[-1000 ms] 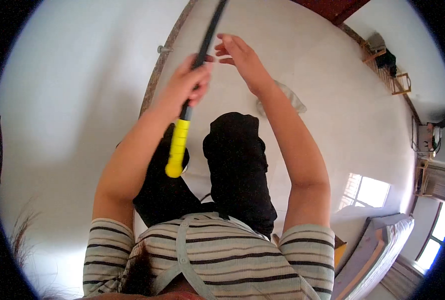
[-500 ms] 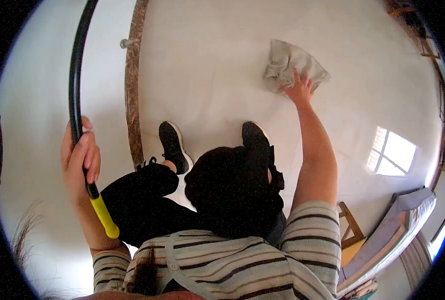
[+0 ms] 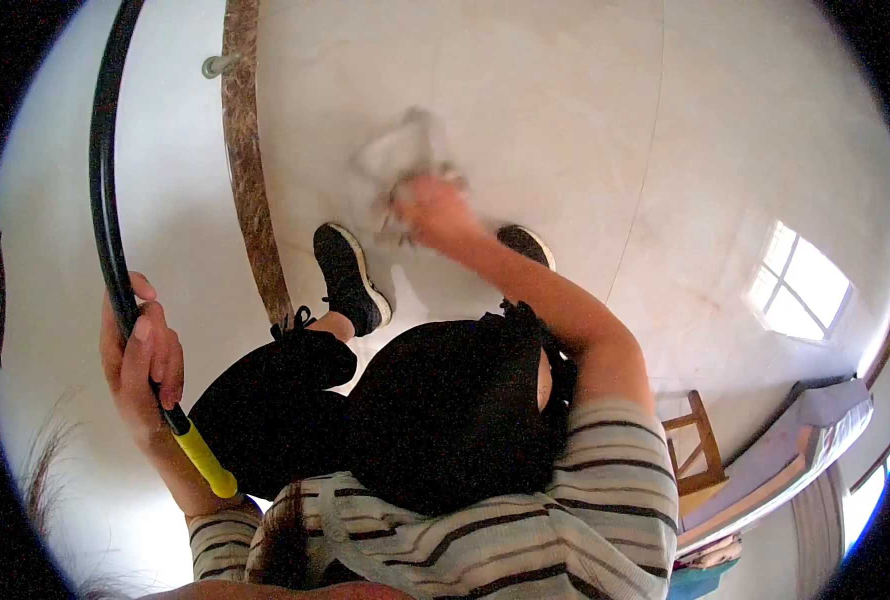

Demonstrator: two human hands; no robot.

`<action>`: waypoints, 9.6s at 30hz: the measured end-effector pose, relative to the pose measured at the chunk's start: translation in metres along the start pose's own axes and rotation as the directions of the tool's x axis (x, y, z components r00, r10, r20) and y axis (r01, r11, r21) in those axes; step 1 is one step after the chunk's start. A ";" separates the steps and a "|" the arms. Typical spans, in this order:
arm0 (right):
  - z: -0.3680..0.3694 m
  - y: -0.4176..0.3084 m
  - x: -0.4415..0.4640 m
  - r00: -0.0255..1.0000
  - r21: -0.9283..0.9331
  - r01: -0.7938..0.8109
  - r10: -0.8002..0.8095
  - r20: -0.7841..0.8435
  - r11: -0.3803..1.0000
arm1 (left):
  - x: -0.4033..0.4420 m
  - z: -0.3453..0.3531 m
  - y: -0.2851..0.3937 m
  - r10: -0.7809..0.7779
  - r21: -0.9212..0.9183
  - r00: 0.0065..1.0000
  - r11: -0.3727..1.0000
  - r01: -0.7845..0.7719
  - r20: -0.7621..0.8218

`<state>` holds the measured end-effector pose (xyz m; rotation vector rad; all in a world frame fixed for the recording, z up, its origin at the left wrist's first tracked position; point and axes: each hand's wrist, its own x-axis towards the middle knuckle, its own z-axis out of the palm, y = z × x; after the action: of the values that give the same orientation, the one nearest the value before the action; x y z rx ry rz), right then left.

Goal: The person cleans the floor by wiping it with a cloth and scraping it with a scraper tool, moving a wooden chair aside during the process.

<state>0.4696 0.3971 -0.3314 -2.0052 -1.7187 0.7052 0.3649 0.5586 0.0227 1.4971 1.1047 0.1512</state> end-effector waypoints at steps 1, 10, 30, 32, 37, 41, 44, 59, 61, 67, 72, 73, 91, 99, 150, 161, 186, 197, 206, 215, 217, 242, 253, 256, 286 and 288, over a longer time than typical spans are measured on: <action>0.058 -0.005 0.001 0.987 -0.072 0.162 -0.162 0.000 0.984 | 0.001 -0.001 -0.001 0.029 -0.002 1.000 1.000 -0.029 -0.001; 0.013 0.090 -0.022 0.991 -0.100 -0.120 0.113 -0.074 0.988 | 0.009 0.006 -0.002 0.026 0.047 0.999 0.999 -0.025 -0.038; 0.039 0.078 -0.049 0.972 -0.206 0.006 0.043 0.233 0.978 | 0.015 0.026 -0.003 -0.075 0.113 0.997 0.991 0.073 0.017; -0.005 0.136 -0.066 0.942 -0.204 -0.325 0.334 0.011 0.923 | 0.016 0.026 -0.006 -0.056 0.156 0.998 0.986 0.055 0.005; -0.085 0.318 -0.112 0.576 -0.023 -0.736 0.608 -0.546 0.677 | 0.023 0.030 0.000 -0.069 0.156 0.998 0.985 0.069 -0.009; -0.134 0.272 -0.098 0.553 -0.033 -0.783 0.672 -0.493 0.621 | 0.020 0.028 0.005 -0.049 0.117 0.999 0.992 0.047 0.021; -0.068 0.207 -0.116 0.758 -0.229 -0.634 0.534 -0.375 0.739 | 0.019 0.028 0.008 -0.013 0.116 0.999 0.993 0.007 0.047; -0.098 0.248 -0.079 0.547 -0.126 -0.834 0.779 -0.307 0.537 | 0.013 0.035 0.013 -0.010 0.105 0.998 0.994 0.004 0.058; -0.043 0.229 -0.112 0.654 -0.229 -0.754 0.676 -0.340 0.615 | 0.014 0.035 0.015 0.013 0.102 0.998 0.995 -0.018 0.053; 0.038 0.108 -0.211 0.779 -0.207 -0.625 0.617 -0.112 0.753 | 0.016 0.035 0.017 0.017 0.113 0.998 0.993 -0.024 0.064; -0.008 0.174 -0.145 0.814 -0.343 -0.581 0.514 -0.272 0.738 | 0.015 0.044 0.018 0.002 0.144 0.995 0.989 -0.016 0.097; -0.023 0.200 -0.121 0.781 -0.349 -0.623 0.534 -0.323 0.700 | 0.013 0.045 0.019 0.010 0.150 0.992 0.988 -0.029 0.123; -0.036 0.152 -0.130 0.820 -0.381 -0.572 0.513 -0.254 0.726 | 0.017 0.057 0.027 -0.032 0.205 0.994 0.979 0.011 0.102; -0.133 0.248 -0.064 0.403 0.037 -0.874 0.766 -0.501 0.484 | 0.010 0.064 0.046 -0.017 0.138 0.991 0.990 -0.001 0.133; -0.061 -0.071 0.371 0.934 0.054 -0.157 0.166 -0.317 0.986 | -0.014 -0.076 -0.030 0.005 0.153 0.796 0.981 -0.122 0.605; -0.049 -0.056 0.426 0.984 -0.089 0.028 -0.012 0.177 0.996 | -0.024 -0.087 -0.030 -0.094 0.195 0.803 0.980 -0.029 0.589; 0.096 -0.076 0.403 0.739 0.696 -0.558 0.652 0.169 0.452 | -0.013 -0.098 -0.022 -0.288 0.300 0.740 0.946 0.122 0.608; 0.161 -0.125 0.286 0.905 -0.326 0.272 -0.125 0.408 0.905 | -0.017 -0.102 -0.034 -0.089 0.213 0.845 0.977 -0.029 0.527; 0.135 -0.167 0.180 0.595 0.122 0.669 -0.627 0.503 0.733 | -0.037 -0.108 -0.026 -0.084 0.299 0.832 0.949 -0.101 0.549; 0.098 -0.152 0.257 0.601 -0.137 0.754 -0.590 0.539 0.643 | -0.030 -0.111 -0.014 -0.238 0.302 0.769 0.951 0.062 0.593; 0.095 -0.078 0.282 0.785 -0.256 0.620 -0.591 0.186 0.742 | -0.028 -0.110 -0.007 -0.293 0.366 0.775 0.927 0.086 0.560; -0.117 0.117 0.291 0.939 -0.680 -0.344 0.221 -0.264 0.647 | 0.017 -0.057 0.036 -0.262 0.337 0.856 0.935 0.110 0.447; -0.076 0.085 0.131 0.993 -0.507 -0.068 0.105 0.045 0.859 | 0.031 -0.039 0.081 -0.378 0.283 0.903 0.906 0.316 0.203; -0.077 0.111 0.117 0.998 -0.440 -0.035 0.050 0.024 0.897 | 0.051 -0.037 0.081 -0.384 0.265 0.899 0.907 0.326 0.209; -0.153 0.153 -0.049 0.690 0.110 -0.545 0.519 -0.506 0.831 | 0.101 0.025 0.081 -0.074 0.333 0.941 0.942 -0.043 0.331; -0.164 0.094 -0.110 0.686 0.216 -0.541 0.575 -0.446 0.813 | 0.108 0.028 0.080 -0.032 0.328 0.925 0.939 -0.102 0.379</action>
<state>0.6313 0.2763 -0.2456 -2.4112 -0.7648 0.3505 0.4844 0.6263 0.0285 1.7645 0.8129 -0.3149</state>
